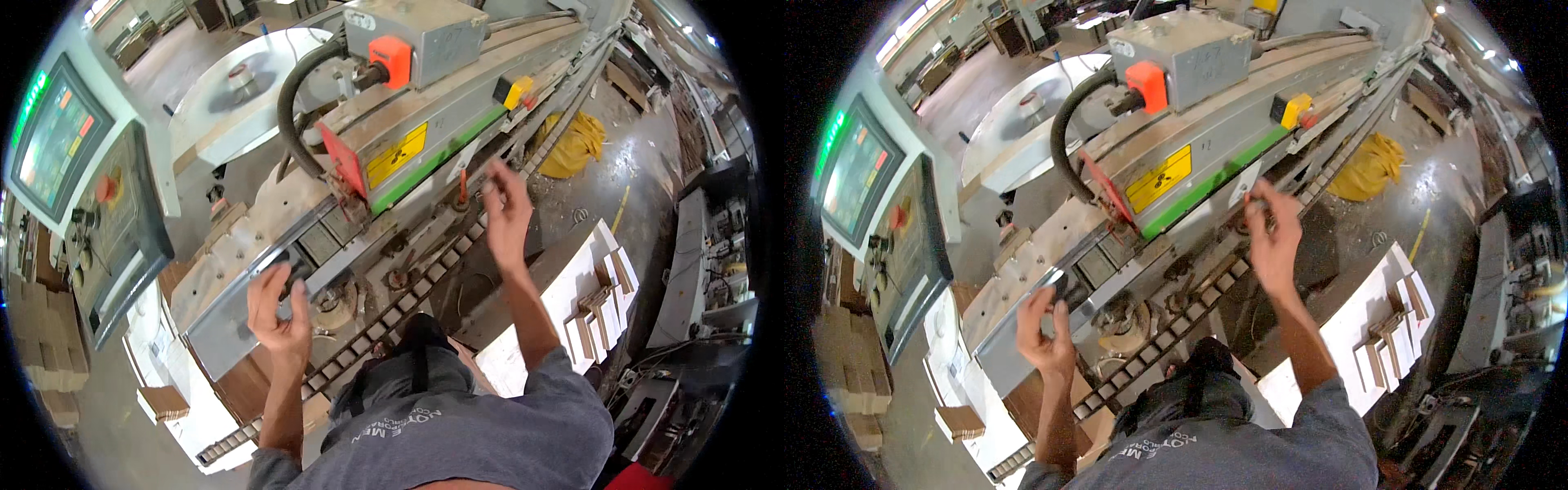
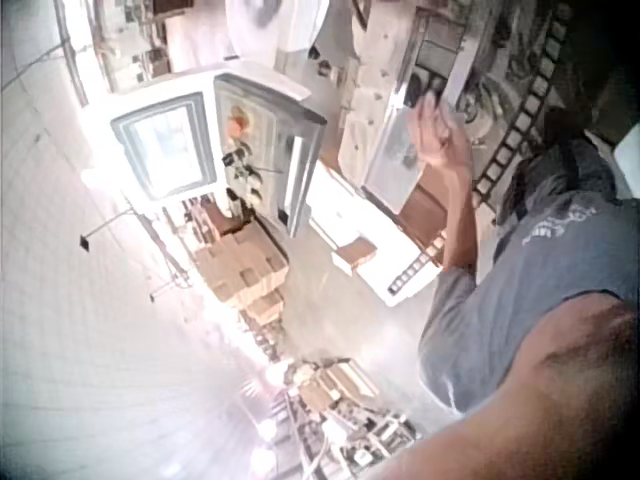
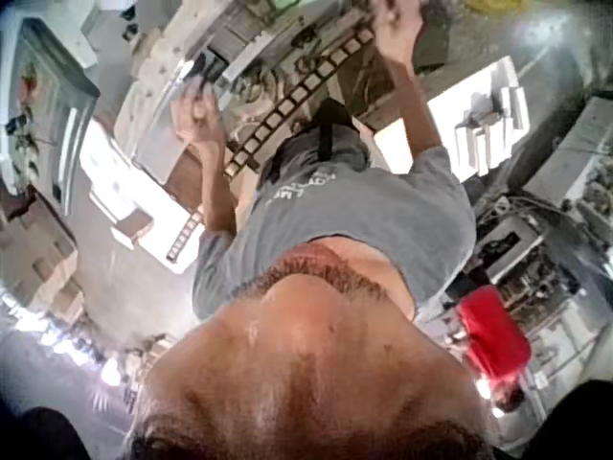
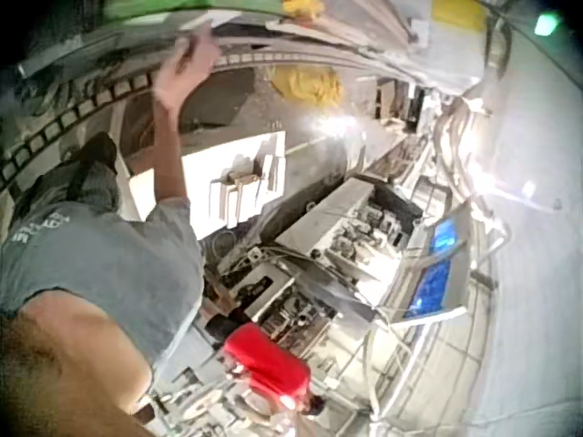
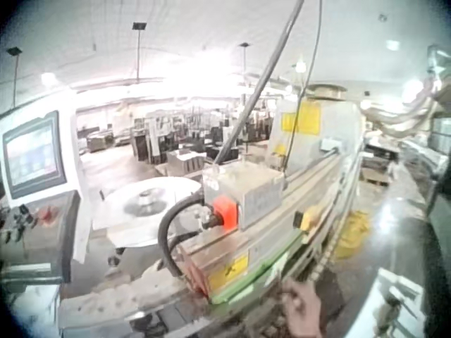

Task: The person feeds small rectangular wooden pieces one by one into an industrial edge-banding machine by hand, then touches a control button on the machine.

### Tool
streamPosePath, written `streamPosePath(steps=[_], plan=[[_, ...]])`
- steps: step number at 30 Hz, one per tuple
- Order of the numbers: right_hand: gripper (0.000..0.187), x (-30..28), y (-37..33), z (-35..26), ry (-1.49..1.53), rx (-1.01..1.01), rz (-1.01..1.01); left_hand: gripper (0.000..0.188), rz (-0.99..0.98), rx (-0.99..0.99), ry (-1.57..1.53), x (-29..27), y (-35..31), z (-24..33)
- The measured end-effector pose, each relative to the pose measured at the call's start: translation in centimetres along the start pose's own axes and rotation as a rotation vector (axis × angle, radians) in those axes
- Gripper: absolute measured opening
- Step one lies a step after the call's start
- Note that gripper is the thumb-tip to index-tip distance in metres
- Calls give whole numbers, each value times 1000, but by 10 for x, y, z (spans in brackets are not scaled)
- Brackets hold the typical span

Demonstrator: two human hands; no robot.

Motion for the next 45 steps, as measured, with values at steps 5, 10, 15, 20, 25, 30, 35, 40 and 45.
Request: streamPosePath(steps=[5, 10, 15, 20, 25, 30, 35, 40, 45], plan=[[36, -39, 117, 58, 27, -64, 185, 39, 78, 195, -12, 41, 100, 65], [40, -76, 232, 85, -164, -182, 239, 45, 63, 75, -76, 97, 157, 61], [38, -66, 329, 104, -326, -465, 120, 43, 72, -206, -35, 119, 162, 50], [27, -35, 359, 125, -244, -471, -125, 55, 125, -372, 58, 106, 132, 20], [32, -37, 365, 121, -285, -450, -122, 32, 483, -398, -22, 75, 63, -3], [48, -32, 367, 131, -391, -447, -115, 33, 511, -652, 269, 65, 8, -2], [57, -32, 368, 138, -436, -346, -181, 35, 515, -752, 319, 61, -11, -2], [67, -29, 372, 148, -506, -298, -297, 37, 513, -808, 358, 60, -18, 7], [74, -30, 369, 156, -493, -433, -352, 38, 483, -825, 381, 61, -14, 9]])
Point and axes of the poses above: each hand's wrist, its own y-axis towards the middle knuckle, its own x-axis out of the palm, z = x × y, the point moved 10 cm from there along y, towards the middle knuckle, and after that the axes turned 8 degrees about -z, right-handed, at the moved point
